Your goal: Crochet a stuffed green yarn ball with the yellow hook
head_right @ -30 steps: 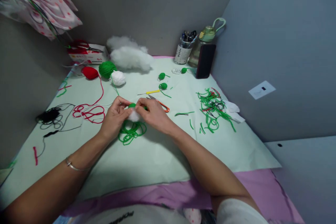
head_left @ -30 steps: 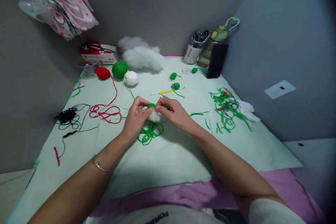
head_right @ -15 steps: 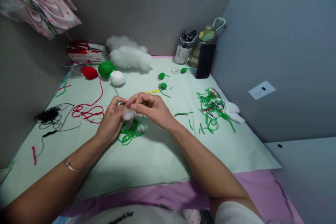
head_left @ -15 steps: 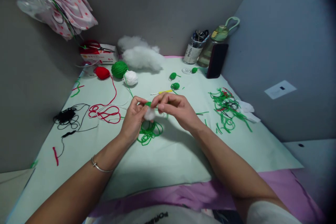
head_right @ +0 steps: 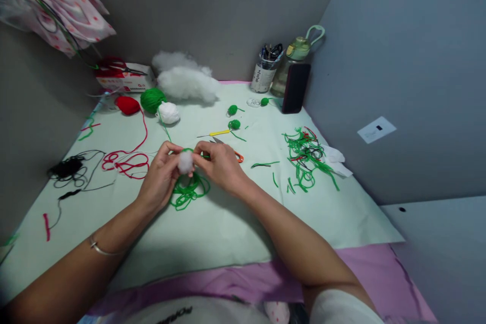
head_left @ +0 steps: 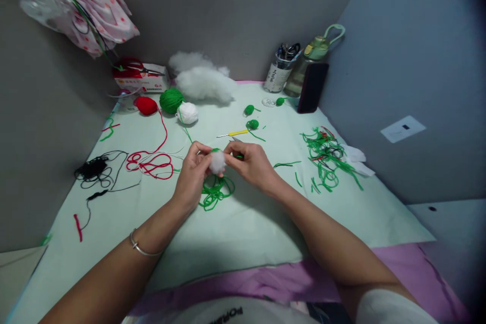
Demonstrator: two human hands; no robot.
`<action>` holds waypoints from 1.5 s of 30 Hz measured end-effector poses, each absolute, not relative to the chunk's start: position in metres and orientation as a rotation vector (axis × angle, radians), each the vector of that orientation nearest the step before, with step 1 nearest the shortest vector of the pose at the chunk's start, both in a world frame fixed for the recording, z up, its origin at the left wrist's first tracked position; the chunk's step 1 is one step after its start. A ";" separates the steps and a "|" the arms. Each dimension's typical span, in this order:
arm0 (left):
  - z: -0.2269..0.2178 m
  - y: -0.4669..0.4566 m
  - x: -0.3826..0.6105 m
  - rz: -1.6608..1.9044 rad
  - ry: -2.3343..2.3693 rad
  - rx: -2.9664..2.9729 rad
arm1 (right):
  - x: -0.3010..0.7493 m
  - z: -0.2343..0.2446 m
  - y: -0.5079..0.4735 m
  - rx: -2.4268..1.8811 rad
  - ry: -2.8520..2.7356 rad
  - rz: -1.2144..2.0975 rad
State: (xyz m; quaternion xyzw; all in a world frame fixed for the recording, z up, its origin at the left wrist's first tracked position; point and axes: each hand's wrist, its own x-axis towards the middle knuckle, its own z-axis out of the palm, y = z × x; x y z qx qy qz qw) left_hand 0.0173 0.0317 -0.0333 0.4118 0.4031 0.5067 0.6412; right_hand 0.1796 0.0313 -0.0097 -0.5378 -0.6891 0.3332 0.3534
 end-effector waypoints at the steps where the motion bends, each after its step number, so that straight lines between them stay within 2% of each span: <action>1: -0.032 0.030 0.018 1.149 0.900 0.949 | 0.179 -0.009 0.031 -1.417 -1.744 0.849; 9: -0.033 0.031 0.014 1.105 0.816 1.063 | 0.187 -0.002 0.030 -1.438 -1.798 0.865; 15: -0.041 0.039 0.014 1.199 0.864 1.154 | 0.179 0.006 0.019 -1.353 -1.892 0.930; 21: -0.044 0.043 0.020 1.326 0.925 1.203 | 0.167 -0.001 0.017 -1.296 -1.678 1.061; 28: -0.038 0.036 0.017 1.296 0.817 1.228 | 0.175 -0.006 0.029 -1.139 -1.472 1.278; 31: -0.035 0.036 0.011 1.224 0.770 1.215 | 0.175 -0.007 0.029 -1.185 -1.503 1.224; 37: -0.033 0.039 0.003 1.158 0.776 1.222 | 0.178 -0.009 0.029 -1.406 -1.689 0.891; 41: -0.037 0.042 0.006 1.137 0.859 1.265 | 0.177 -0.001 0.022 -1.353 -1.810 0.940; 45: -0.041 0.044 0.013 1.269 0.957 1.232 | 0.167 0.005 0.009 -1.323 -1.878 0.925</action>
